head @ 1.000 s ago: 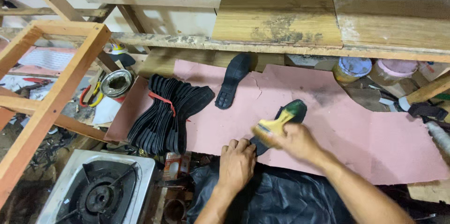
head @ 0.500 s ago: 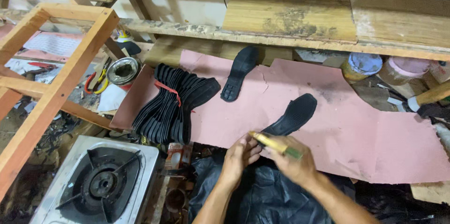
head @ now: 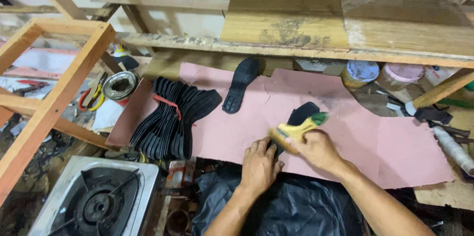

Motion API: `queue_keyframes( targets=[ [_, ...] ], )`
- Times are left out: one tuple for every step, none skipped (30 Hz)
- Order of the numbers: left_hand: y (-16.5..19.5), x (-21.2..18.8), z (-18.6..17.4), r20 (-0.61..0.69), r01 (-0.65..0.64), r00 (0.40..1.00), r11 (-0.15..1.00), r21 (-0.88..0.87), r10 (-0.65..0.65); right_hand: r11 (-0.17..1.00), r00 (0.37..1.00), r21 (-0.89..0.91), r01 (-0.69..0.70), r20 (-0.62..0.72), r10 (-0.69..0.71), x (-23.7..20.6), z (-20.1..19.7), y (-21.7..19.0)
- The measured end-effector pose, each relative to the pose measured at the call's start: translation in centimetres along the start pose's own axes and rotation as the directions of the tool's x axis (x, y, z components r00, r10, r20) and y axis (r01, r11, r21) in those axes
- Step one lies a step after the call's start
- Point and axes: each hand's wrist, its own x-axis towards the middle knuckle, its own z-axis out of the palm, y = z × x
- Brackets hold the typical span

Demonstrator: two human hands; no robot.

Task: The person repeatedly brushes the bottom of black shoe soles with a hand brush on a pink work surface. They handle several soles one at a time, turning them over and brushing both sides before stacking them on the table.

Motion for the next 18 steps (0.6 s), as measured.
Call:
queue_keyframes(
  targets=[
    [0.4,0.3,0.1,0.016,-0.015,1.000,0.998,0.061,0.014,0.998,0.996,-0.045,0.039,0.076,-0.036,0.7,0.0,0.2],
    [0.4,0.7,0.1,0.039,0.015,0.999,0.999,0.049,-0.017,0.999,0.999,-0.033,-0.028,0.021,0.029,1.8,-0.6,0.6],
    [0.4,1.0,0.1,0.062,0.046,0.997,0.998,0.042,-0.048,0.996,0.995,-0.015,-0.093,-0.033,0.092,2.8,-1.2,0.9],
    [0.4,1.2,0.0,0.085,0.080,0.993,0.996,0.035,-0.083,0.977,0.990,0.215,0.003,-0.137,0.027,3.9,-2.4,1.1],
    [0.3,1.3,-0.2,0.104,0.068,0.992,0.997,0.042,-0.072,0.899,0.970,0.422,0.114,-0.245,-0.008,4.8,-3.6,1.1],
    [0.2,1.4,-0.2,0.124,0.059,0.990,0.997,0.047,-0.065,0.983,0.950,0.171,-0.060,-0.292,0.109,5.1,-4.6,1.3],
    [0.0,1.5,-0.3,0.138,0.046,0.989,0.997,0.054,-0.053,0.966,0.908,-0.082,-0.243,-0.371,0.197,5.5,-5.7,1.9],
    [-0.3,1.4,-0.5,0.104,0.063,0.993,0.998,-0.029,-0.059,0.966,0.900,-0.076,-0.246,-0.387,0.199,5.9,-6.4,2.3],
    [-0.7,1.1,-0.8,0.069,0.072,0.996,0.991,-0.113,-0.065,0.966,0.892,-0.071,-0.249,-0.407,0.199,5.8,-7.2,2.7],
    [-1.4,1.1,-0.9,0.038,0.079,0.997,0.977,-0.199,-0.073,0.965,0.882,-0.066,-0.254,-0.424,0.203,5.6,-7.6,2.9],
    [-2.2,1.2,-1.0,0.086,0.221,0.975,0.913,-0.344,-0.204,0.987,0.880,0.004,-0.161,-0.451,0.146,5.1,-7.7,2.9],
    [-2.9,0.8,-1.0,0.164,0.366,0.930,0.802,-0.472,-0.328,0.995,0.876,0.071,-0.075,-0.472,0.100,4.2,-7.5,2.9],
    [-3.5,0.1,-0.9,0.267,0.505,0.860,0.647,-0.571,-0.436,0.991,0.869,0.137,0.004,-0.491,0.064,2.9,-6.8,2.6],
    [-4.1,-0.7,-0.6,0.338,0.568,0.813,0.523,-0.635,-0.473,0.980,0.877,0.187,-0.065,-0.457,0.145,1.8,-5.7,2.1],
    [-4.9,-1.2,-0.3,0.404,0.614,0.768,0.393,-0.685,-0.496,0.964,0.878,0.234,-0.126,-0.426,0.219,0.6,-4.4,1.4],
    [-5.6,-1.1,0.2,0.462,0.640,0.728,0.261,-0.723,-0.506,0.944,0.873,0.279,-0.177,-0.399,0.282,-0.3,-3.0,0.5],
    [-6.2,-1.2,0.7,0.492,0.649,0.717,0.216,-0.730,-0.493,0.987,0.897,0.158,-0.020,-0.434,0.087,-0.9,-1.5,-0.3],
    [-6.5,-1.8,1.2,0.523,0.659,0.704,0.169,-0.732,-0.481,0.990,0.890,0.033,0.139,-0.442,-0.111,-1.7,0.1,-1.1]
  ],
)
